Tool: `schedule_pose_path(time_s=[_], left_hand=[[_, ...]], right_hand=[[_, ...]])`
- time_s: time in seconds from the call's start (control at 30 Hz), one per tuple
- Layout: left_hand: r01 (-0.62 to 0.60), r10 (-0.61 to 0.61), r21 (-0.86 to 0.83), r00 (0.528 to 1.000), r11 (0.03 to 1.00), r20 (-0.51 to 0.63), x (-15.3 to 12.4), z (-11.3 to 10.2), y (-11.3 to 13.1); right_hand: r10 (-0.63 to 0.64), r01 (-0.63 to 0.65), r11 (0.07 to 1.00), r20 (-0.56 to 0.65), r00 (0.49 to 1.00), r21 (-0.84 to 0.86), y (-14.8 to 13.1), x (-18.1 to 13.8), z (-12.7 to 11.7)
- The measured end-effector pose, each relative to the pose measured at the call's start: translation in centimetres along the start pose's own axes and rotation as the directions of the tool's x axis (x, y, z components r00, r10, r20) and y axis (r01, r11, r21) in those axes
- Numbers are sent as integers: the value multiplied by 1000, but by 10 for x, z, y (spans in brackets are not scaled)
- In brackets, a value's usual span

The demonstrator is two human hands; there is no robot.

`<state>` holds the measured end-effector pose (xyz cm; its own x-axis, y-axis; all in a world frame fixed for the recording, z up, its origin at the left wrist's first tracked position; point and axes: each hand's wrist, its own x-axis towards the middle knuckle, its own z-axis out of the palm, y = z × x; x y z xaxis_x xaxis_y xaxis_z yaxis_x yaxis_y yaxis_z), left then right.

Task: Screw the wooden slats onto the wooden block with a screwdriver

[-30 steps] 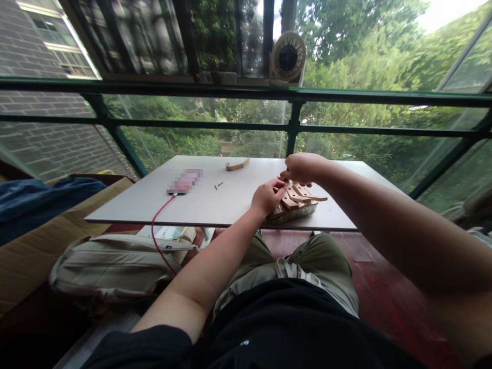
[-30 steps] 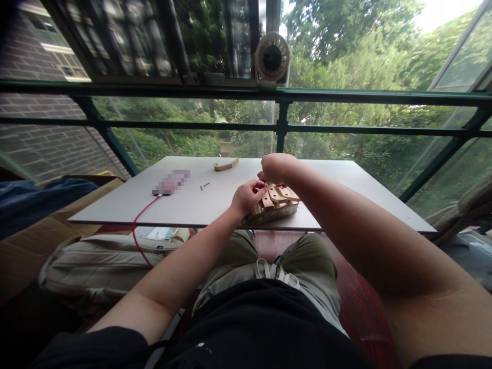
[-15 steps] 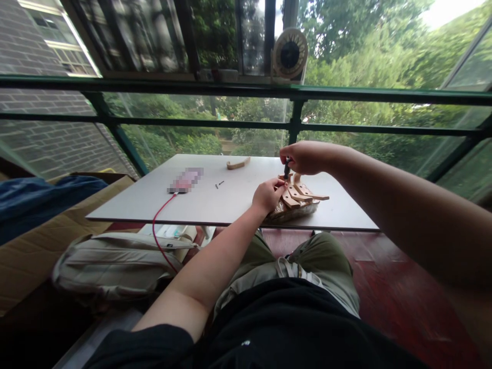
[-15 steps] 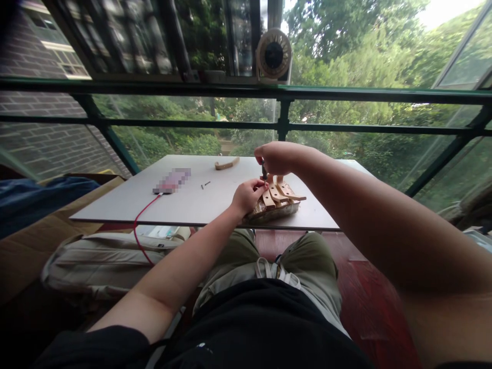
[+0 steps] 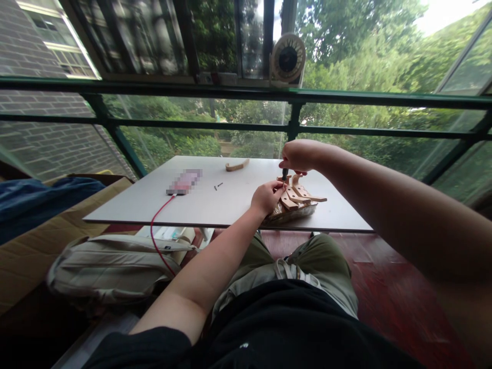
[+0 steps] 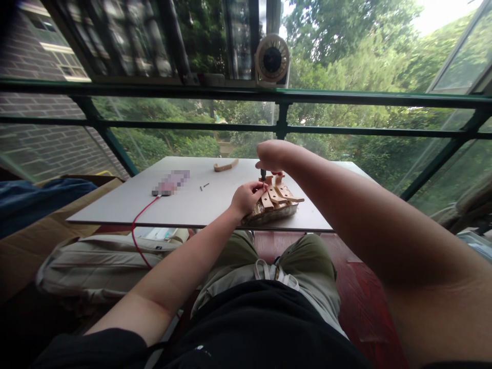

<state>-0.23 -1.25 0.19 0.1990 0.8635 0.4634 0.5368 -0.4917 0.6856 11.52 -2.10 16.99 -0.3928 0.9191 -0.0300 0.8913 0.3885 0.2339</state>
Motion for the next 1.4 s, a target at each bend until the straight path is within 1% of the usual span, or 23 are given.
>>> schedule_pose_path(time_s=[0.17, 0.33, 0.5, 0.6, 0.67, 0.73, 0.9, 1.07, 1.23, 1.4], left_hand=[[-17, 17, -11, 999, 1000, -34, 0, 0, -2], [-11, 11, 0, 1000, 1000, -19, 1, 0, -1], [-37, 37, 0, 999, 999, -24, 2, 0, -5], [-59, 58, -23, 998, 998, -24, 2, 2, -8], [-66, 65, -31, 998, 997, -24, 2, 3, -9], [-70, 69, -25, 997, 997, -27, 2, 3, -9], [-44, 44, -11, 999, 999, -15, 0, 2, -7], [-60, 60, -20, 998, 998, -22, -1, 2, -8], [-32, 32, 15, 999, 999, -12, -1, 2, -7], [-17, 18, 24, 1000, 1000, -10, -1, 1, -4]], right_hand=[[44, -44, 999, -24, 999, 0, 0, 7, 3], [65, -67, 998, -91, 994, -20, -1, 8, 9], [-6, 1, 999, -152, 988, -34, 3, 2, 13], [-90, 83, 995, -178, 980, -47, 5, -3, 9], [-148, 141, 988, -164, 975, -57, 6, -5, 5], [-169, 160, 985, -136, 976, -69, 4, -7, 2], [-109, 96, 988, -101, 989, -118, -6, -10, -8], [-15, 13, 990, -8, 1000, -140, -14, -11, -15], [-10, 16, 994, 50, 999, -108, -8, -4, -10], [27, -24, 998, 53, 998, -51, 3, 6, 0]])
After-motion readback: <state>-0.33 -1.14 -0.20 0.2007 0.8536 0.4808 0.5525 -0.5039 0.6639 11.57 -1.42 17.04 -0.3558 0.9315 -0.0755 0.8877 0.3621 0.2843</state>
